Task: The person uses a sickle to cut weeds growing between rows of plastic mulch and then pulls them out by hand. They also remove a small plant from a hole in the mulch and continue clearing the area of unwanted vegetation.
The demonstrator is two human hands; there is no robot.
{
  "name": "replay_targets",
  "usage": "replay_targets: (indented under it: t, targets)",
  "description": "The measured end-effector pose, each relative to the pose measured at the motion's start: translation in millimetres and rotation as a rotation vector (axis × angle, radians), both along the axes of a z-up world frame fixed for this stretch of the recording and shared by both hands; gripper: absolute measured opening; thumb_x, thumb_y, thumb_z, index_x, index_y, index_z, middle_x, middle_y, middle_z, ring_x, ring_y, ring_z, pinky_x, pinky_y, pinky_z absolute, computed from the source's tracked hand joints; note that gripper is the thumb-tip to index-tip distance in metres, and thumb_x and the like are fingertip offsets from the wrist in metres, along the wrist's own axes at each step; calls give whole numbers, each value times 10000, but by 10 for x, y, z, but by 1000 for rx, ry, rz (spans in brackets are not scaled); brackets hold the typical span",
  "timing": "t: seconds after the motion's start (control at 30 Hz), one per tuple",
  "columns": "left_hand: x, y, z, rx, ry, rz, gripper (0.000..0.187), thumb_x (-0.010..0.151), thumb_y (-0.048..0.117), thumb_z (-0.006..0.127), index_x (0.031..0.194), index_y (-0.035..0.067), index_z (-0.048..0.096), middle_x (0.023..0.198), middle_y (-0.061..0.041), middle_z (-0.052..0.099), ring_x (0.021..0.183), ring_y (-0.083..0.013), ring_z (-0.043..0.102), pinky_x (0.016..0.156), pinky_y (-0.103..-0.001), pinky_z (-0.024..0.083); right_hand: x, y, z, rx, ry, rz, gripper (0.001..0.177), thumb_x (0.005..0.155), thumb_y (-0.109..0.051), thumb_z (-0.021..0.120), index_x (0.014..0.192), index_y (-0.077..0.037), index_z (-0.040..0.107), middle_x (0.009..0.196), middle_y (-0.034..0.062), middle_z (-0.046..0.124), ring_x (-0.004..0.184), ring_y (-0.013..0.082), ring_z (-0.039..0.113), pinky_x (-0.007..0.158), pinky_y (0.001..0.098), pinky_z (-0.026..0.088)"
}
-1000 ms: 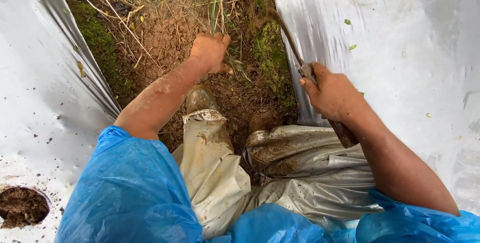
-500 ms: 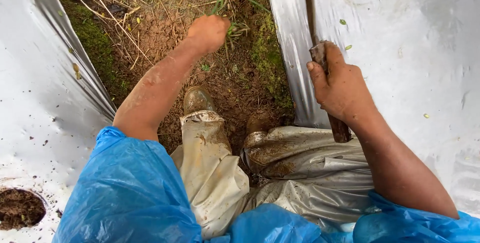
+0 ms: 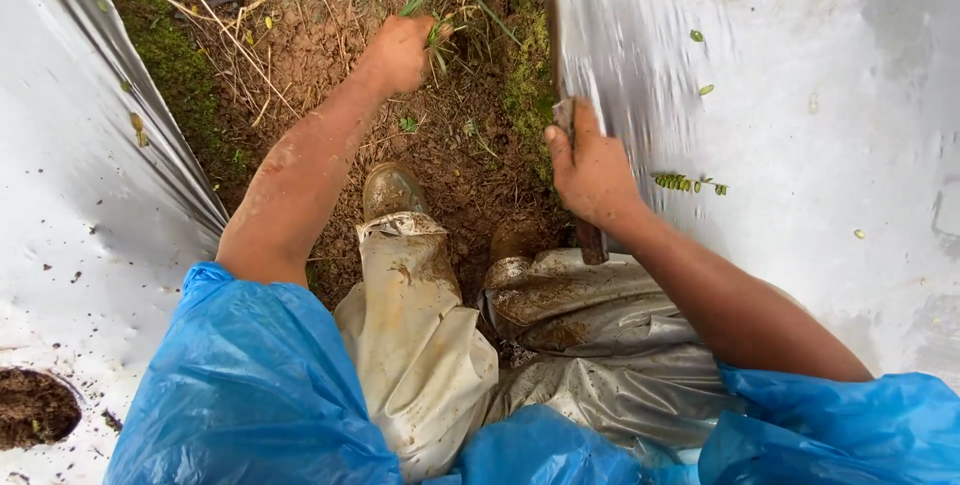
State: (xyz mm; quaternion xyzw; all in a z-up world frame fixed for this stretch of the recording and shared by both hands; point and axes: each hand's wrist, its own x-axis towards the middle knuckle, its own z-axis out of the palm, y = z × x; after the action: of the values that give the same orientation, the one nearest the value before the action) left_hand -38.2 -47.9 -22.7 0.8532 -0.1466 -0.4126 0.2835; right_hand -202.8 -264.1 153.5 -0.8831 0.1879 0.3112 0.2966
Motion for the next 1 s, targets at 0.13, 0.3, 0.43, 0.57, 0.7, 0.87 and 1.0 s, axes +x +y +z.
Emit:
replay_targets:
  t: [0.13,0.3,0.43,0.57,0.7,0.87,1.0]
  targets:
    - [-13,36,-264,-73,-76,-10,425,961,-126,570,1372,-22,578,1026,-182,682,633,-176,668,438,-253,613,108,153,271,4,364,56,527,1099,-381,336,1500,-41,310,764,152,627,601,229,618,607,424,627]
    - [-20,29,-137,1,55,27,607,975,-160,490,1548,34,442,1263,-242,616,564,-151,600,387,-229,539,215,85,357,-69,77,-97,739,1044,-499,292,1617,-43,187,669,102,630,616,252,692,782,498,647]
    - [89,121,-290,-243,-53,115,266,1094,195,564,1200,13,726,1319,-180,678,388,-49,487,218,-205,385,159,15,342,60,418,52,489,1083,-435,315,1379,-54,398,800,124,625,552,214,616,538,364,620]
    - [492,549,87,-296,-301,302,464,1175,378,362,1035,64,673,626,16,552,384,-86,531,219,-193,427,309,40,609,-35,194,87,437,1079,-407,343,1393,-116,432,779,111,631,598,215,610,644,421,604]
    - [651,852,-124,-209,-693,469,617,1152,519,294,946,69,663,569,29,602,370,-74,547,235,-214,385,358,4,671,-33,-24,-41,422,1062,-378,380,1369,-94,440,618,142,665,533,324,690,642,498,556]
    - [299,415,140,110,-493,78,195,1118,188,456,1187,70,595,682,-21,604,447,-152,559,327,-278,491,461,-77,930,-61,-20,-61,496,1044,-434,410,1409,-101,459,693,163,677,573,320,695,655,469,538]
    - [356,-35,189,297,-520,-210,675,1091,550,504,1545,105,279,915,-51,617,490,-131,516,363,-278,440,566,-62,1092,88,-120,-263,368,1049,-309,454,1368,-129,493,764,96,579,473,205,560,431,373,534]
